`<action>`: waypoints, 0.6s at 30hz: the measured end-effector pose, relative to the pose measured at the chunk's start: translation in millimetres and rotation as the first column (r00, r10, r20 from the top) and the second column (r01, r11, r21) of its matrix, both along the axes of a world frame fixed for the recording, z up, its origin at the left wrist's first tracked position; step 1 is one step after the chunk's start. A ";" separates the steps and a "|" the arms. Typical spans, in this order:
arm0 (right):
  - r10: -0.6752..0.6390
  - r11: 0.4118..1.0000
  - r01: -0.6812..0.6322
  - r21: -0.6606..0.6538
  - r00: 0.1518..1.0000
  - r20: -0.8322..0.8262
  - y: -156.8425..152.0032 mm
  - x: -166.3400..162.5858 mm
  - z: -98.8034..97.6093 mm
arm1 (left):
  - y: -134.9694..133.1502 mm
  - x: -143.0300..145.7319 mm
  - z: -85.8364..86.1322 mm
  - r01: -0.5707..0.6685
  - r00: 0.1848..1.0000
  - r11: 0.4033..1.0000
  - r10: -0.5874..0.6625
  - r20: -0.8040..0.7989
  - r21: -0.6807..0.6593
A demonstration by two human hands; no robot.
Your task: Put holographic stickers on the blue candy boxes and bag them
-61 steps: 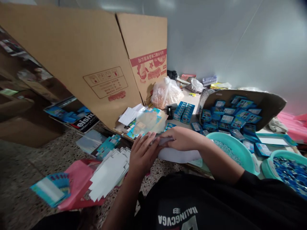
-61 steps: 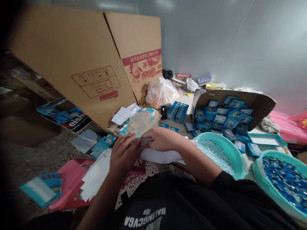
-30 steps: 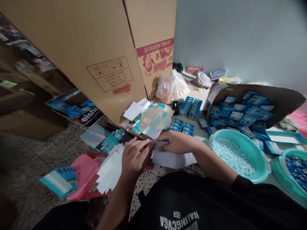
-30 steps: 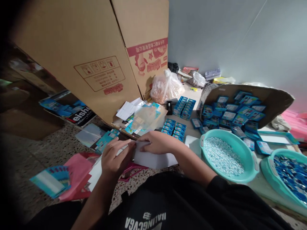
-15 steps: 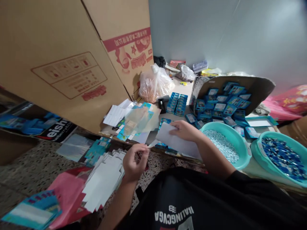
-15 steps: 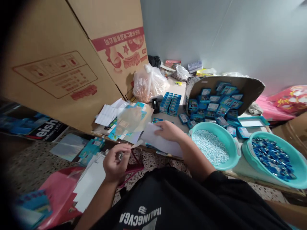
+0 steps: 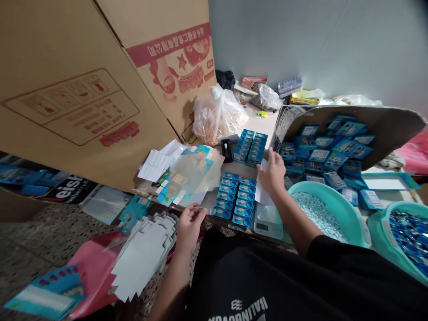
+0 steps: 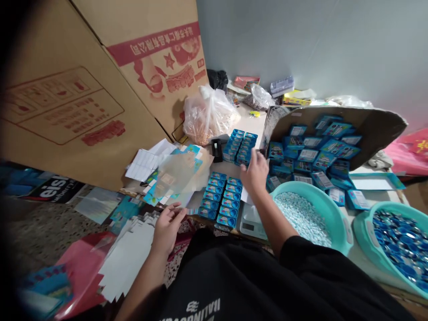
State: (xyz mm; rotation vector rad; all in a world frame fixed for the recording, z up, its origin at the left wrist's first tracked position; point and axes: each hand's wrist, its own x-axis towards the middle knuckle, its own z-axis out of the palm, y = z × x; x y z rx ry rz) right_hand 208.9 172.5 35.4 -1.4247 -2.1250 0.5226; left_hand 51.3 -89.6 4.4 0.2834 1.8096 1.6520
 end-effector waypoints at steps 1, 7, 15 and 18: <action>0.155 0.987 -0.156 -0.023 0.987 -0.051 -16.4 -6.3 -0.7 | 5.1 -2.6 1.4 0.015 1.000 1.000 -0.015 -0.020 0.019; 0.290 0.390 -0.708 -0.588 0.701 -0.652 -92.8 -27.3 -8.5 | 41.8 -9.0 9.6 0.162 0.985 0.977 -0.169 0.037 0.141; -0.084 0.496 -0.383 -0.779 0.872 -0.482 -115.9 24.0 -38.3 | 70.4 19.2 -7.0 0.459 0.871 0.886 -0.462 0.164 0.061; -0.052 0.499 -0.302 -0.812 0.925 -0.376 -121.8 51.8 -49.9 | 68.4 31.5 -20.6 0.585 0.810 0.805 -0.586 0.023 -0.099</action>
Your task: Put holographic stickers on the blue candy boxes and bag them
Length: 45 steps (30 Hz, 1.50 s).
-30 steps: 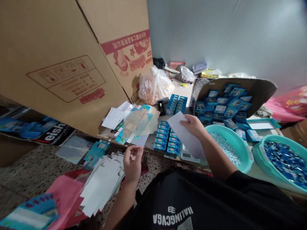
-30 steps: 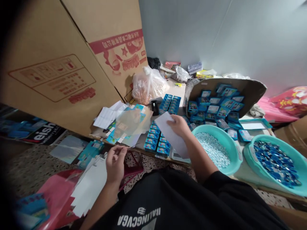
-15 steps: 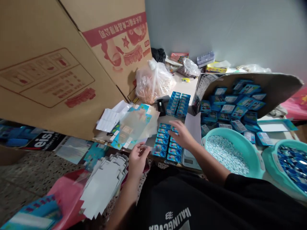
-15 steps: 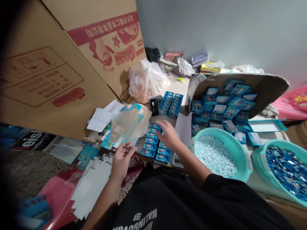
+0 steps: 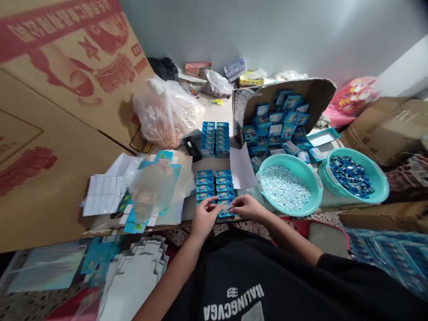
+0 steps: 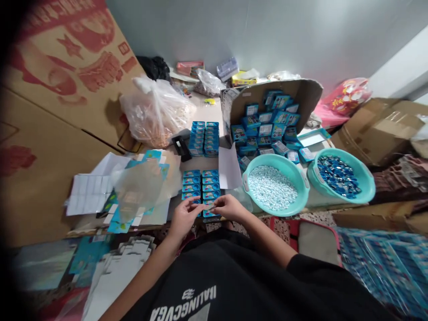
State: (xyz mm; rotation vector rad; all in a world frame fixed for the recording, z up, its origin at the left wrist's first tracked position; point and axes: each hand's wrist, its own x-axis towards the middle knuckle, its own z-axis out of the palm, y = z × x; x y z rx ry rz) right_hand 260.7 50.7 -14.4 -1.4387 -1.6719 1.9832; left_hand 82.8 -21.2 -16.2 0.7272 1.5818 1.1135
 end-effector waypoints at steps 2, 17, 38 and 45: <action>0.039 0.999 -0.039 0.000 0.998 0.040 -2.0 15.2 -8.8 | -2.8 6.5 -8.7 0.102 0.988 0.994 -0.106 -0.108 -0.045; -0.042 0.999 0.041 0.006 0.998 0.051 -3.3 31.0 -51.6 | 3.5 22.7 -31.0 0.153 0.951 0.976 -0.188 -0.245 -0.156; -0.032 0.985 0.040 0.165 0.998 -0.052 -3.4 44.7 -70.7 | 4.2 47.7 -20.5 0.015 0.782 0.921 -0.254 -0.569 -0.390; 0.001 0.998 0.003 0.067 0.999 -0.054 -1.0 40.6 -83.6 | 3.7 44.7 -23.2 -0.001 0.644 0.897 -0.337 -0.687 -0.442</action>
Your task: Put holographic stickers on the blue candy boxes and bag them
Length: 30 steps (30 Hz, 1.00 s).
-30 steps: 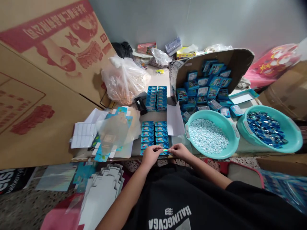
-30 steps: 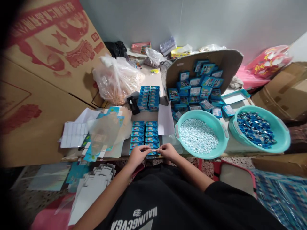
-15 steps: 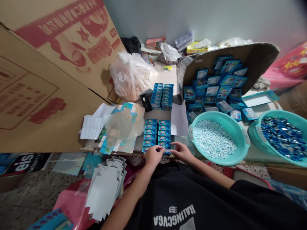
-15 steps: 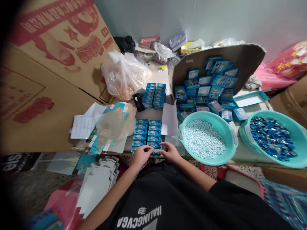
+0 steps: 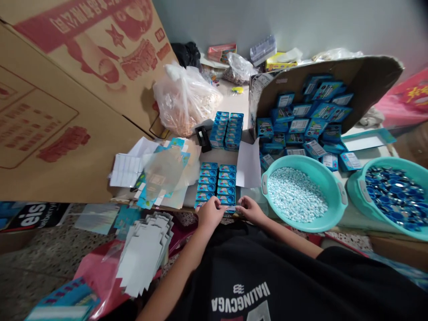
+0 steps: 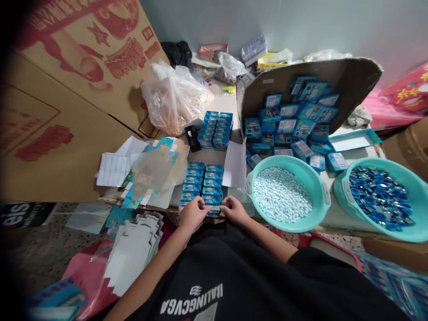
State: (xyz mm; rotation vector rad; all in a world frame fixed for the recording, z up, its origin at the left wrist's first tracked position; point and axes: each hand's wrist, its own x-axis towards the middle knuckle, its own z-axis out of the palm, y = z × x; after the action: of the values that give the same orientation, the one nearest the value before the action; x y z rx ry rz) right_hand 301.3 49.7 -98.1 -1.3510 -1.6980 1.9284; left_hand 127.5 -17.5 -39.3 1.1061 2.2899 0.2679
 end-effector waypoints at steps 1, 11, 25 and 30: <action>0.019 0.999 -0.018 -0.030 1.000 0.008 -0.5 -1.9 -3.8 | -0.5 -2.1 0.3 0.034 0.997 0.999 -0.035 -0.062 -0.003; 0.114 0.989 -0.134 0.067 0.964 0.240 7.6 8.9 33.2 | -11.9 -30.2 -5.9 0.083 0.994 0.986 -0.093 0.063 0.143; -0.171 0.739 -0.300 0.603 0.782 0.599 149.0 -19.6 112.7 | -51.8 -45.6 15.6 -0.245 0.970 0.794 0.198 0.143 0.557; -0.159 0.551 0.003 0.835 0.982 0.101 102.0 -24.5 174.7 | -25.6 -50.5 45.9 -0.424 0.852 0.661 0.060 0.520 0.619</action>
State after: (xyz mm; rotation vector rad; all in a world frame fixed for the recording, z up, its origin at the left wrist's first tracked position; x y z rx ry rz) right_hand 276.8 151.7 76.6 -1.1390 -2.1415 0.6903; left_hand 77.0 -43.1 6.5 0.8988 1.8912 1.4959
